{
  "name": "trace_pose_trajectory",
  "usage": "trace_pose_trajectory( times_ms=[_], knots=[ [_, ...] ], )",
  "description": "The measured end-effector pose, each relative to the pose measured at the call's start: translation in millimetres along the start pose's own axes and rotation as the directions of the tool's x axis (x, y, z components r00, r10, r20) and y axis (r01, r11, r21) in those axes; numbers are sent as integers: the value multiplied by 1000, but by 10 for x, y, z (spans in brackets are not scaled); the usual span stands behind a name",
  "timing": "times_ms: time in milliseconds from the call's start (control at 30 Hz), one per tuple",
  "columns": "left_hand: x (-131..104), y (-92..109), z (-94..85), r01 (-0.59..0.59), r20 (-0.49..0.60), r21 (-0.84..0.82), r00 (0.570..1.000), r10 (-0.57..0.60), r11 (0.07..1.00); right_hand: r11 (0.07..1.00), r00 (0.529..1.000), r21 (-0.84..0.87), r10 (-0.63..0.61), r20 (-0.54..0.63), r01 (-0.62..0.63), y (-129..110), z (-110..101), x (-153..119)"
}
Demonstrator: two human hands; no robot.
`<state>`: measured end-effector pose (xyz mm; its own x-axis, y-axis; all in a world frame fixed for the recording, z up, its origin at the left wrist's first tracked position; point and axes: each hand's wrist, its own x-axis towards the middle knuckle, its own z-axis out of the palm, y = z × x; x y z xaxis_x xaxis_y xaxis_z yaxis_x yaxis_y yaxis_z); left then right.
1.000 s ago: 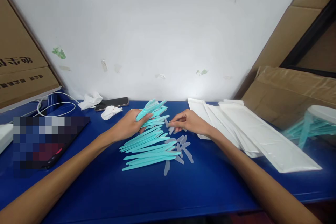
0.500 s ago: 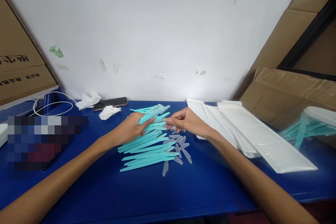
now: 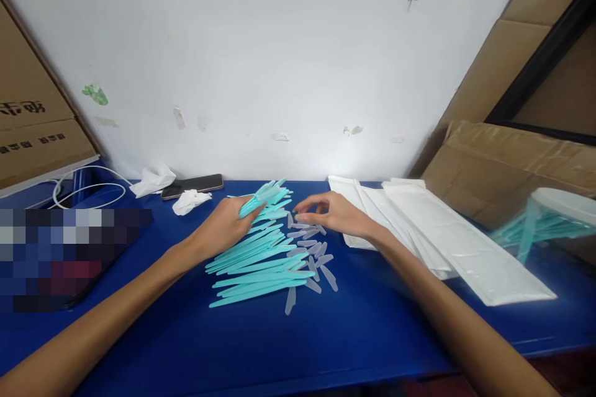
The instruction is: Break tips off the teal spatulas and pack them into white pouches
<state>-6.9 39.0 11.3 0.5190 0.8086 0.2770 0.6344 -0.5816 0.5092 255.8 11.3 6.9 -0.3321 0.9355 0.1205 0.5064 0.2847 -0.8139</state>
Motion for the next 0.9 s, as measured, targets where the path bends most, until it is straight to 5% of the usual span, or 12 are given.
trace_pose_trajectory(
  times_ms=[200, 367, 733, 900],
  knots=[
    [-42, 45, 94, -49, -14, 72, 999, 50, 996, 964, 995, 264, 4, 104, -31, -139, 200, -21],
    [-57, 33, 132, -42, -58, 149, 997, 51, 988, 913, 999, 406, 28, 41, -42, -98, 336, 15],
    [-58, 79, 144, 68, -148, 208, 988, -38, 976, 864, 996, 502, 76, -37, -48, -142, 381, 31],
    [-51, 44, 75, 97, -181, 252, 982, -51, 963, 846, 989, 532, 104, -106, -32, -127, 221, 36]
  ],
)
